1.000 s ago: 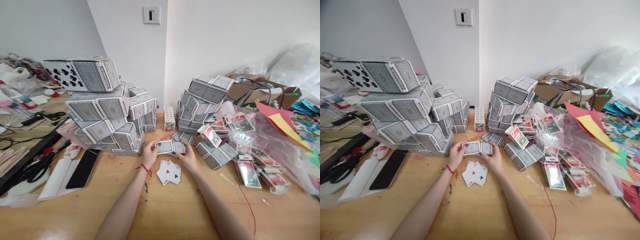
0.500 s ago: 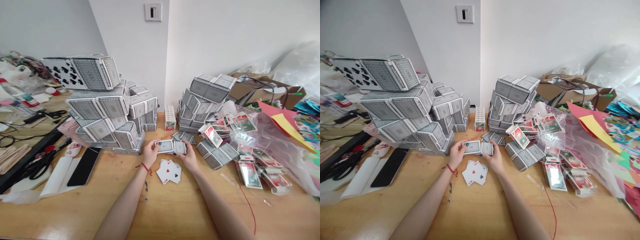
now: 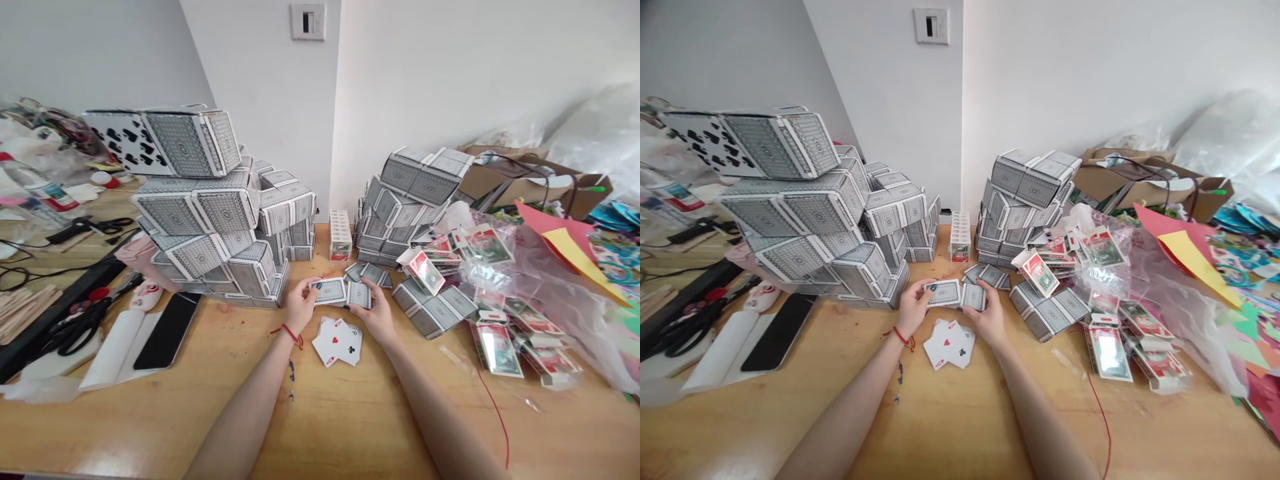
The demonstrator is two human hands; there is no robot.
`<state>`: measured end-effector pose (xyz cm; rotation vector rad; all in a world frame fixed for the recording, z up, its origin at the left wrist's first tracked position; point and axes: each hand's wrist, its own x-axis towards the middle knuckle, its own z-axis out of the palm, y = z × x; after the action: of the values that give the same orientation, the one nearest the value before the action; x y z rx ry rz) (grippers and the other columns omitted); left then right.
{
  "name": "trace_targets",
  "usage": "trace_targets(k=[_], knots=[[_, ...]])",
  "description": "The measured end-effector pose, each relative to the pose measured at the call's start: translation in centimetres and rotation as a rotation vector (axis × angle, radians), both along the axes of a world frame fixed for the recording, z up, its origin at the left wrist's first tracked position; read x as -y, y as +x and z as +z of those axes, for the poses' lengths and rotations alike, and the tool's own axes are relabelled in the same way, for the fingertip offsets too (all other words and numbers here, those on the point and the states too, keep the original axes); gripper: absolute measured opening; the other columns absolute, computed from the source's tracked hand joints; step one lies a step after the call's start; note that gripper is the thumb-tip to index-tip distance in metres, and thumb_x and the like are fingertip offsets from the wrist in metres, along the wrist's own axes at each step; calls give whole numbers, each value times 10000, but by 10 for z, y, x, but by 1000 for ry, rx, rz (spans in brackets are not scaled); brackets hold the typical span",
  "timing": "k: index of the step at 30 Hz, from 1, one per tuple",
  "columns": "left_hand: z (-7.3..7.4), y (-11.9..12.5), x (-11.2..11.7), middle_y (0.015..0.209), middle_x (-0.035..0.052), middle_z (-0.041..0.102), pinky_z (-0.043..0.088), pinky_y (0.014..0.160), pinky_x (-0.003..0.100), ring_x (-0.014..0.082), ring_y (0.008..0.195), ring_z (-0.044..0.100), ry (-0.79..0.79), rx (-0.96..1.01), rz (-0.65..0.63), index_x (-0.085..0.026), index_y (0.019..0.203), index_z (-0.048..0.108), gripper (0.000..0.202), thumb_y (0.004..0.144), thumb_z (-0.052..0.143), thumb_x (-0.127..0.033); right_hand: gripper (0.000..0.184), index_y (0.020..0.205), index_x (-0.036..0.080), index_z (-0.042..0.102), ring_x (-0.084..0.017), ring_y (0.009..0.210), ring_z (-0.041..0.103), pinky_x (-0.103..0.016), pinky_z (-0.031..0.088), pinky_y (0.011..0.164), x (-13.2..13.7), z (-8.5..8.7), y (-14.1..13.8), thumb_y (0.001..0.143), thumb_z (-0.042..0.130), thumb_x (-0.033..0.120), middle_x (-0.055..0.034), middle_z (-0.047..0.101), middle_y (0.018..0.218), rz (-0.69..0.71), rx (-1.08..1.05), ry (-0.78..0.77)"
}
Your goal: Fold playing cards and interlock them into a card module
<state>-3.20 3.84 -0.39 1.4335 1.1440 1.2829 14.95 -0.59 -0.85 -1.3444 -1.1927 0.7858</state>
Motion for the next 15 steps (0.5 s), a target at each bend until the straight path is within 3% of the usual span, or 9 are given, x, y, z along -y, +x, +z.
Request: trace_targets(k=[9, 15], knots=[[-1, 0, 0, 927, 88, 645, 476, 546, 216, 136, 699, 608, -9, -9, 0, -147, 957, 594, 259, 742, 531, -277, 613, 1082, 205, 487, -209, 785, 552, -346, 471, 685, 1, 4, -1, 519, 722, 271, -53, 570, 915, 11, -54, -16], [2, 0, 2, 951, 89, 638, 489, 609, 235, 147, 759, 611, -12, 6, 1, -148, 954, 590, 244, 745, 525, -255, 595, 1061, 207, 458, -173, 709, 535, -310, 467, 632, 2, 6, -2, 527, 712, 278, -16, 545, 839, 22, -47, -61]])
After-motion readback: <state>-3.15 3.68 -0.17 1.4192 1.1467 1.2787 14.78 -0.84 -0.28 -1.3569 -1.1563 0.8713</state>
